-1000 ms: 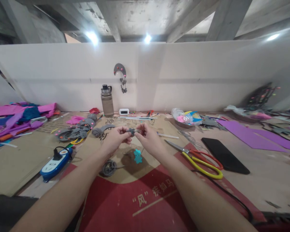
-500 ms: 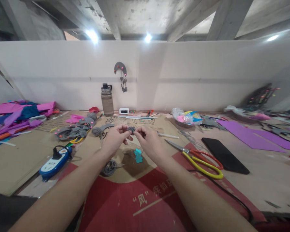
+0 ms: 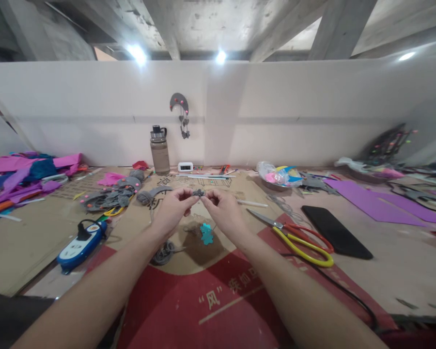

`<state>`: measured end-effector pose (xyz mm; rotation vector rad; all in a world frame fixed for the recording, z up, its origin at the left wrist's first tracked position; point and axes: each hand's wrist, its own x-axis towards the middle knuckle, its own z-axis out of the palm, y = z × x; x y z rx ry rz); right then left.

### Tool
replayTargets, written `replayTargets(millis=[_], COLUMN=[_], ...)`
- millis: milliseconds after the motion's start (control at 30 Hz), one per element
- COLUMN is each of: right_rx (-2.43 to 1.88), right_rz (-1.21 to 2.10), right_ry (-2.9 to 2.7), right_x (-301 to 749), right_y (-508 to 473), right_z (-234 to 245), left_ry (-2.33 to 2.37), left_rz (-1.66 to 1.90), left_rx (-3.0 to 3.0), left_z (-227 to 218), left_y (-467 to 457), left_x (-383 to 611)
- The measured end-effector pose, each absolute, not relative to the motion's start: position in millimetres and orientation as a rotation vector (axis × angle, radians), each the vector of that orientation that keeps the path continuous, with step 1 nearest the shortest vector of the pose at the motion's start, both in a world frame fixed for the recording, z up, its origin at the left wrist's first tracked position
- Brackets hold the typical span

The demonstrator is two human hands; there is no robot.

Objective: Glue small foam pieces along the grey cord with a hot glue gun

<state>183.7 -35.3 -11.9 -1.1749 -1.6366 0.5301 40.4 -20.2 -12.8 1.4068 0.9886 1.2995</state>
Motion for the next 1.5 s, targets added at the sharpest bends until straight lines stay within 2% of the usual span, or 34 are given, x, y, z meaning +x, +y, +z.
replayTargets(millis=[600,867,1500], right_rx=[-1.213,-1.265,-1.158], right_rz=[0.621,0.546,0.533], right_ry=[-1.578,-1.585,-1.756], right_x=[186,189,182], right_y=[-32,-28,-30], right_z=[-11,-13,-20], left_ry=[0.953,0.964,1.053], left_rz=[1.240,1.168,1.203], left_rx=[1.581,1.723,1.465], left_z=[-15,-13,-21], left_y=[-20,-22,-10], left_x=[39,38,33])
